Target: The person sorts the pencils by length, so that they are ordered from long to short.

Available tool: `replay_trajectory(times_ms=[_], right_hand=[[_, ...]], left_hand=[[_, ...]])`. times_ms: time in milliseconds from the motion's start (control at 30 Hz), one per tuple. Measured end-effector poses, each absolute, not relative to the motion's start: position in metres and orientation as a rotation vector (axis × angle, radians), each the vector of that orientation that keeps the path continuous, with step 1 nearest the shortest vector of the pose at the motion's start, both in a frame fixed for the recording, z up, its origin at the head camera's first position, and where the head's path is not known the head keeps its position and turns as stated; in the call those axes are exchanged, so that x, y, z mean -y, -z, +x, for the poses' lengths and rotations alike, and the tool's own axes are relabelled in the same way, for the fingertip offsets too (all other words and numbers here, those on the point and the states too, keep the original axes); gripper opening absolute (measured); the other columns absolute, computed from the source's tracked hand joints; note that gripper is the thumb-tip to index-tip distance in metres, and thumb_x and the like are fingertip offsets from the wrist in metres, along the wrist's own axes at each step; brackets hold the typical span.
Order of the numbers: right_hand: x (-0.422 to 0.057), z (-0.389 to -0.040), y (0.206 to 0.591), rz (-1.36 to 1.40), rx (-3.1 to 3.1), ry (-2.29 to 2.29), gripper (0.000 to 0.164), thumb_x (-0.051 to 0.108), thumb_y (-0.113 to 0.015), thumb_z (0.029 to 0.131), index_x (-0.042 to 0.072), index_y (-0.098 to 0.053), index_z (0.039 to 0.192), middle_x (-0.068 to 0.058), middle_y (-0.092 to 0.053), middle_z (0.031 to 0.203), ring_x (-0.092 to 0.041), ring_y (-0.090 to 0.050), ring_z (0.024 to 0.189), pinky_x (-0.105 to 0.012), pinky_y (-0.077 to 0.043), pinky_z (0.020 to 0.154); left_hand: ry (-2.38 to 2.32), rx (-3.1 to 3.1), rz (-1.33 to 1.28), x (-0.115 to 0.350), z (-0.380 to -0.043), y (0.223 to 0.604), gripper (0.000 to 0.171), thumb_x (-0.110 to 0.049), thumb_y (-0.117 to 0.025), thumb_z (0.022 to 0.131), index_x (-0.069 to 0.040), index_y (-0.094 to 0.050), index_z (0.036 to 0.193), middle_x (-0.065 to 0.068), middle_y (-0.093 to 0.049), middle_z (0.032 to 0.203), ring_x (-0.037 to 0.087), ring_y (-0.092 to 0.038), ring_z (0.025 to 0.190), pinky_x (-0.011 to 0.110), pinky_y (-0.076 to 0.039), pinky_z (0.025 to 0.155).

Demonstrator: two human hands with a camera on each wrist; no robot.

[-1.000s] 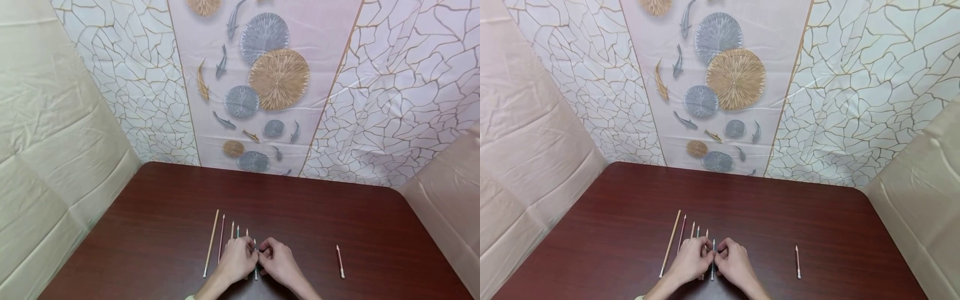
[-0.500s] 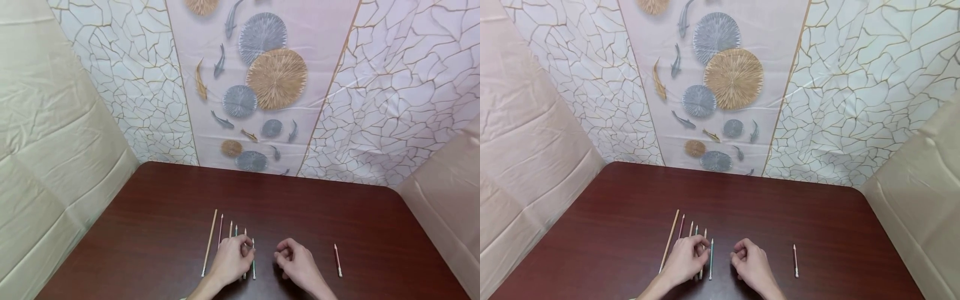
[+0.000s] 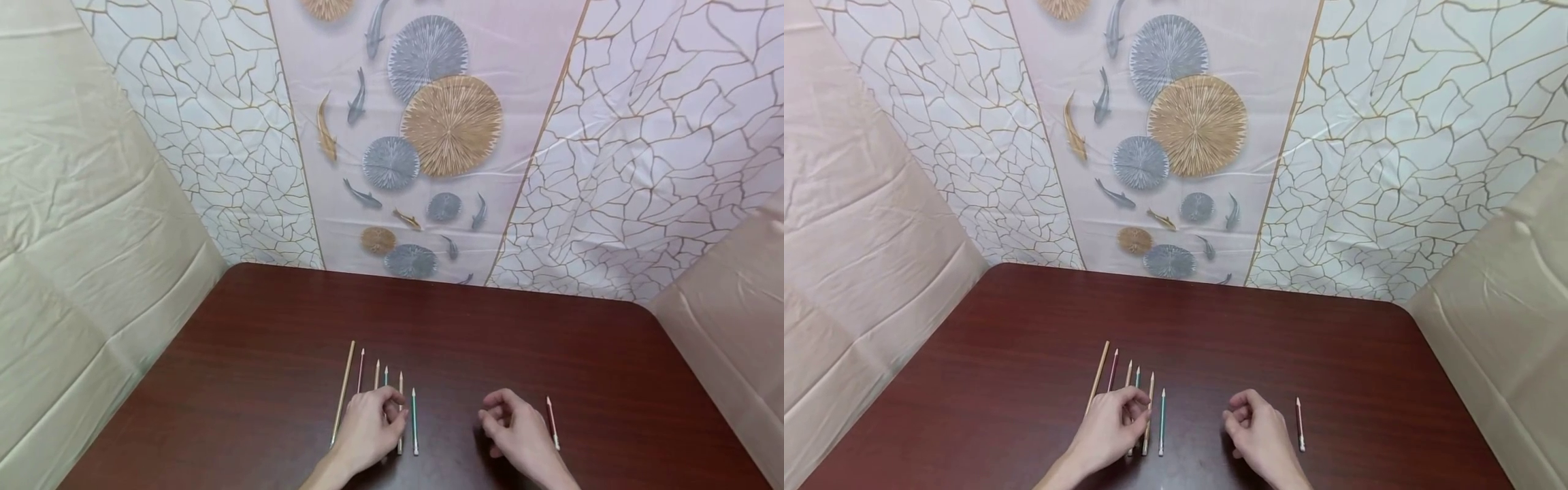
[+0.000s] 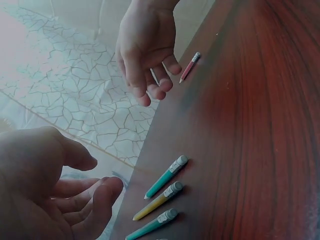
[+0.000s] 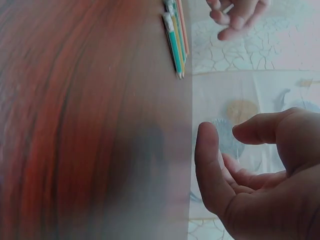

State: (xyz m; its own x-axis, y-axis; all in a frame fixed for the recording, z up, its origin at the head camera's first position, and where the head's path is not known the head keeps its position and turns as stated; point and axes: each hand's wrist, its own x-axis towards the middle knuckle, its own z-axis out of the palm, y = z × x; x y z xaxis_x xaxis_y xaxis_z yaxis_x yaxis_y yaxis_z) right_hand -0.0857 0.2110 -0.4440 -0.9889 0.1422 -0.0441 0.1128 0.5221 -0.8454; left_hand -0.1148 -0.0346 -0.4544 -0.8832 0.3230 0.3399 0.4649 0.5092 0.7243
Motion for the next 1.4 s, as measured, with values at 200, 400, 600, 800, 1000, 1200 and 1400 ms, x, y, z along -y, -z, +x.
replay_trajectory(times_ms=[200, 400, 600, 800, 1000, 1200, 1400], right_hand=[[-0.221, -0.084, 0.441, -0.257, 2.697, -1.523, 0.02, -0.002, -0.069, 0.088, -0.001, -0.061, 0.106, -0.003, -0.057, 0.079, -0.019, -0.063, 0.059, -0.03, -0.053, 0.047], [-0.233, -0.082, 0.438, -0.27, 2.722, -1.444, 0.021, 0.0, -0.069, 0.089, -0.002, -0.061, 0.108, -0.004, -0.059, 0.084, -0.018, -0.064, 0.056, -0.03, -0.053, 0.05], [-0.249, -0.081, 0.436, -0.312, 2.74, -1.367, 0.023, 0.003, -0.067, 0.09, -0.002, -0.061, 0.112, -0.007, -0.063, 0.088, -0.019, -0.064, 0.056, -0.029, -0.054, 0.053], [-0.267, -0.079, 0.437, -0.3, 2.761, -1.269, 0.025, 0.004, -0.068, 0.09, -0.004, -0.061, 0.113, -0.007, -0.064, 0.09, -0.016, -0.066, 0.062, -0.029, -0.055, 0.058], [-0.285, -0.078, 0.437, -0.312, 2.784, -1.071, 0.025, 0.009, -0.068, 0.09, -0.002, -0.062, 0.111, -0.006, -0.065, 0.092, -0.01, -0.064, 0.061, -0.026, -0.049, 0.067], [-0.302, -0.079, 0.446, -0.286, 2.736, -0.883, 0.02, 0.009, -0.07, 0.086, -0.001, -0.066, 0.103, -0.002, -0.067, 0.085, -0.011, -0.059, 0.07, -0.031, -0.044, 0.067], [-0.312, -0.081, 0.451, -0.375, 2.794, -0.941, 0.025, 0.011, -0.065, 0.09, -0.005, -0.062, 0.109, -0.007, -0.066, 0.088, -0.012, -0.062, 0.064, -0.03, -0.045, 0.065]], left_hand=[[1.271, 2.562, -0.697, 0.038, -0.112, 0.452, 0.011, -0.007, -0.074, 0.081, -0.005, -0.07, 0.092, -0.019, -0.06, 0.067, -0.011, -0.05, 0.054, 0.024, -0.048, 0.067], [1.375, 2.571, -0.643, 0.043, -0.109, 0.451, 0.015, 0.0, -0.072, 0.081, -0.001, -0.069, 0.096, -0.01, -0.063, 0.074, -0.005, -0.056, 0.058, 0.019, -0.049, 0.059], [1.413, 2.566, -0.574, 0.049, -0.106, 0.451, 0.019, 0.002, -0.072, 0.081, 0.0, -0.069, 0.099, -0.005, -0.063, 0.079, -0.002, -0.057, 0.06, 0.02, -0.05, 0.058], [1.381, 2.525, -0.559, 0.055, -0.105, 0.449, 0.017, 0.0, -0.073, 0.08, -0.003, -0.069, 0.096, -0.004, -0.064, 0.082, -0.002, -0.057, 0.061, 0.021, -0.05, 0.058], [1.385, 2.533, -0.518, 0.061, -0.105, 0.449, 0.016, 0.001, -0.073, 0.082, -0.002, -0.069, 0.097, -0.004, -0.063, 0.082, -0.001, -0.058, 0.061, 0.021, -0.051, 0.058], [1.378, 2.557, -0.479, 0.064, -0.103, 0.451, 0.018, -0.002, -0.074, 0.083, -0.002, -0.069, 0.1, -0.004, -0.064, 0.083, -0.001, -0.058, 0.06, 0.022, -0.051, 0.059], [1.364, 2.559, -0.469, 0.066, -0.101, 0.453, 0.017, -0.002, -0.074, 0.082, -0.002, -0.069, 0.098, -0.005, -0.063, 0.081, -0.002, -0.057, 0.06, 0.022, -0.05, 0.058]])
